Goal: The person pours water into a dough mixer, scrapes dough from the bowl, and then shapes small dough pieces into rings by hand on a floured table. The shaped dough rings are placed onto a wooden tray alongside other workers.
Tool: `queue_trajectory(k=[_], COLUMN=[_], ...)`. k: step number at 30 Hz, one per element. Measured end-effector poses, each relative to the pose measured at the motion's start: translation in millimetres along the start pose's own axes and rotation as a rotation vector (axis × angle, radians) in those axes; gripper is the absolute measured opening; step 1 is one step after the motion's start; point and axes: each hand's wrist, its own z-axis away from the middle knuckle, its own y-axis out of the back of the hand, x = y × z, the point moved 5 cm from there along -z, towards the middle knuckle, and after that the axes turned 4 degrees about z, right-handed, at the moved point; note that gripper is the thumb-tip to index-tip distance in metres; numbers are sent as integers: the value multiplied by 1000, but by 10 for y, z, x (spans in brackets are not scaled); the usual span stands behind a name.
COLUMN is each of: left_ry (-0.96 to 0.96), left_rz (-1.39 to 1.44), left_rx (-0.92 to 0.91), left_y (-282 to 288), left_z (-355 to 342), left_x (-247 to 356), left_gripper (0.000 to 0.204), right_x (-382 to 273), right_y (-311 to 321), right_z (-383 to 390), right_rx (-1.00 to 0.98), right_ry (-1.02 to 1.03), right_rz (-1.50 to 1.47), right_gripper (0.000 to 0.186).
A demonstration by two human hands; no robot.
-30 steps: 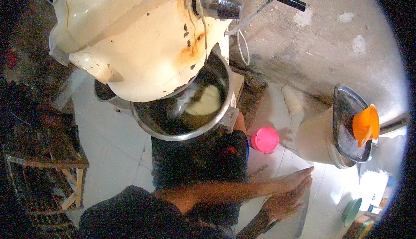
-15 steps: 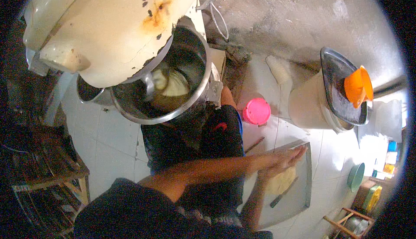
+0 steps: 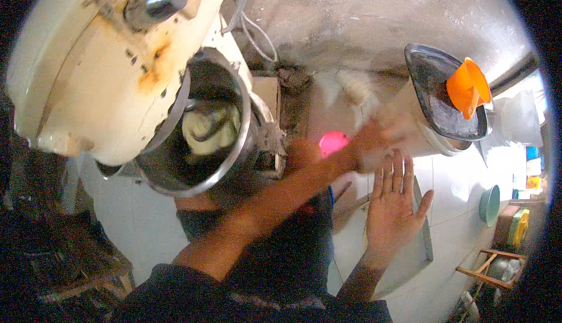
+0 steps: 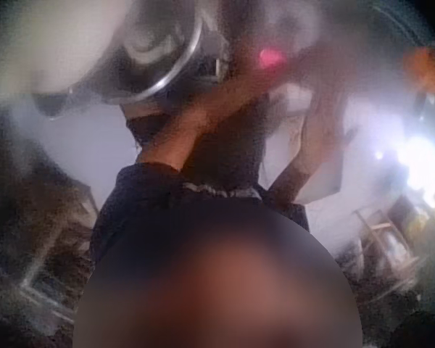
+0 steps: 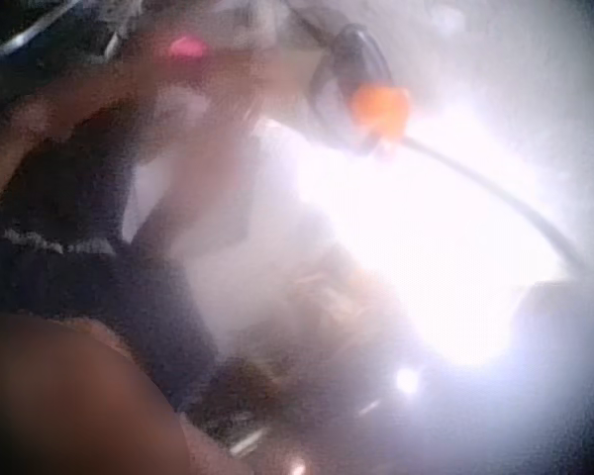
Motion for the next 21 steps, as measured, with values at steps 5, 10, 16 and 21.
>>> queue_trajectory(k=[5,10,16,21], left_ry=[634,747,1364,1459], left_rz=[389,331,667,157], left_rx=[36,-49,525,1151], left_y=[222,-42,-364,1047], left_z=[792,2675,4641,5022], left_x=[-680,-415,-57,298], left_gripper=[48,44,39,30], right_x=[531,2771,3418,2454], right_y=[-150,670,699,-218], right_z=[-1536,-3289,-3505,-2591], right_rx=[-221,-709,-668,-570], right_ry=[265,136,470,58], right_rz=[771,1776,2141,910], right_gripper=[61,75,62,40])
